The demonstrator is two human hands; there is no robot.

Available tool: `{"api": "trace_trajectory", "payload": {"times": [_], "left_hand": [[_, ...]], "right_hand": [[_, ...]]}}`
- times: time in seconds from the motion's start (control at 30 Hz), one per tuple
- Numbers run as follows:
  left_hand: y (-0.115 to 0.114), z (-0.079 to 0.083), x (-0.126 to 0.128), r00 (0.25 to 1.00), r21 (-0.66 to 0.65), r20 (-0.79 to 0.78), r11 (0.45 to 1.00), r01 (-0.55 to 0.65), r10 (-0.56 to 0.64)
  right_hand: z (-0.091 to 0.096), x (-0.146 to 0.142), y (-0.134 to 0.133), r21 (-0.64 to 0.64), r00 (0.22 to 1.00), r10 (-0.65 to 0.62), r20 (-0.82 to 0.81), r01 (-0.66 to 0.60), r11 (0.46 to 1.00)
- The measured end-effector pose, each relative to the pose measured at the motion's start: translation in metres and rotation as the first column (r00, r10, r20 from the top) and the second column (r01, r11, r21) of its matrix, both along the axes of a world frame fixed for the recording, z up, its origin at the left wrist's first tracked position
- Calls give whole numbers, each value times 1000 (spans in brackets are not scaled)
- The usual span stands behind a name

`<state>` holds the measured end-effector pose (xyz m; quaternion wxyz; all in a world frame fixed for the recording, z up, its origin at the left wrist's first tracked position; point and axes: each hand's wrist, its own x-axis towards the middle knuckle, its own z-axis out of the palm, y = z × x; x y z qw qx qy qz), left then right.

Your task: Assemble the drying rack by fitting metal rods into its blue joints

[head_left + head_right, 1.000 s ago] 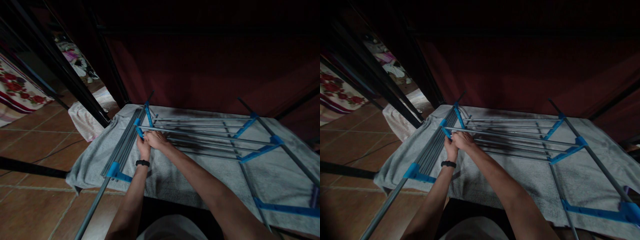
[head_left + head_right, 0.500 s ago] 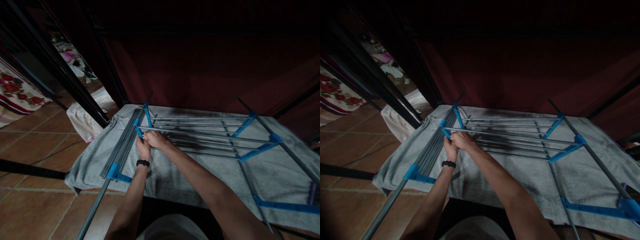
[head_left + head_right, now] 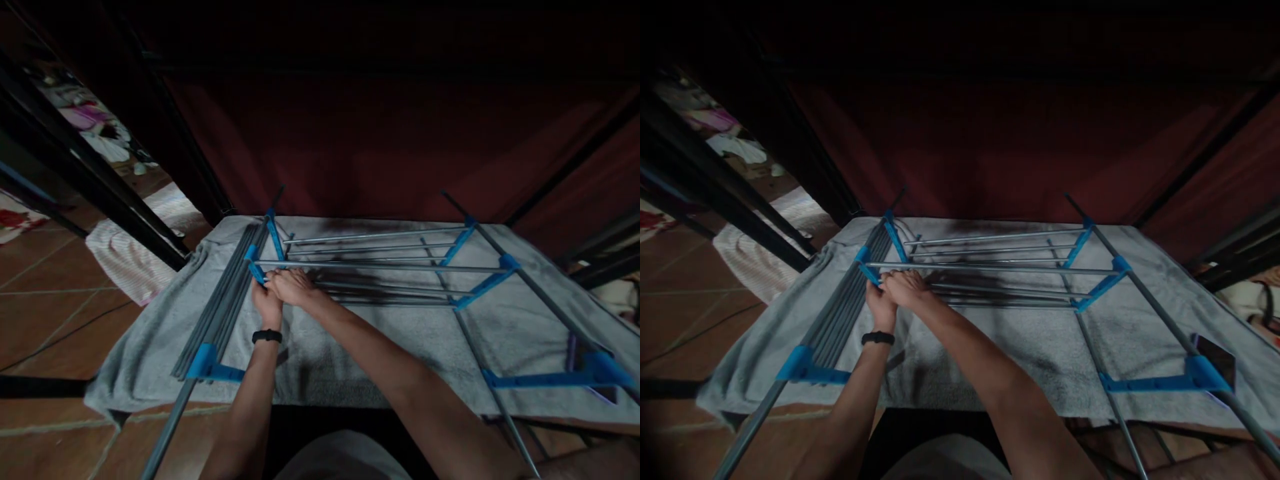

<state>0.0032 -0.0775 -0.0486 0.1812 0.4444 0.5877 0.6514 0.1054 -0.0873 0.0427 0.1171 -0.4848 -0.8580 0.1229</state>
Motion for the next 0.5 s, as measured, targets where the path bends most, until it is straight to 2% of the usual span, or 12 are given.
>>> {"api": "trace_trajectory", "payload": {"times": [0.07,0.17,0.3,0.37,0.4,0.43,0.5], "left_hand": [[1,-1,-1,1000,4,-9,1000,16,-16],[4,-3,-2,1000,-3,-24,1000,20,-20],[5,-2,-4,998,11,-59,1000,17,-17],[6,-1,-5,998,14,-60,1000,20,-19],[6,-1,-5,998,14,-57,1000,20,-19],[6,-1,-5,998,11,-56,1000,16,-15],[6,-2,-5,998,-5,-59,1000,7,-7]], "right_hand": [[0,5,-4,73,999,1,39,-4,997],[1,24,-21,193,1000,21,10,-23,981],[-12,69,-70,263,992,-21,-124,53,963],[-30,101,-99,228,959,-129,-251,188,955],[-43,119,-114,201,919,-213,-333,290,936],[-56,139,-129,174,855,-305,-419,405,897],[-85,181,-157,114,684,-458,-568,616,779]]}}
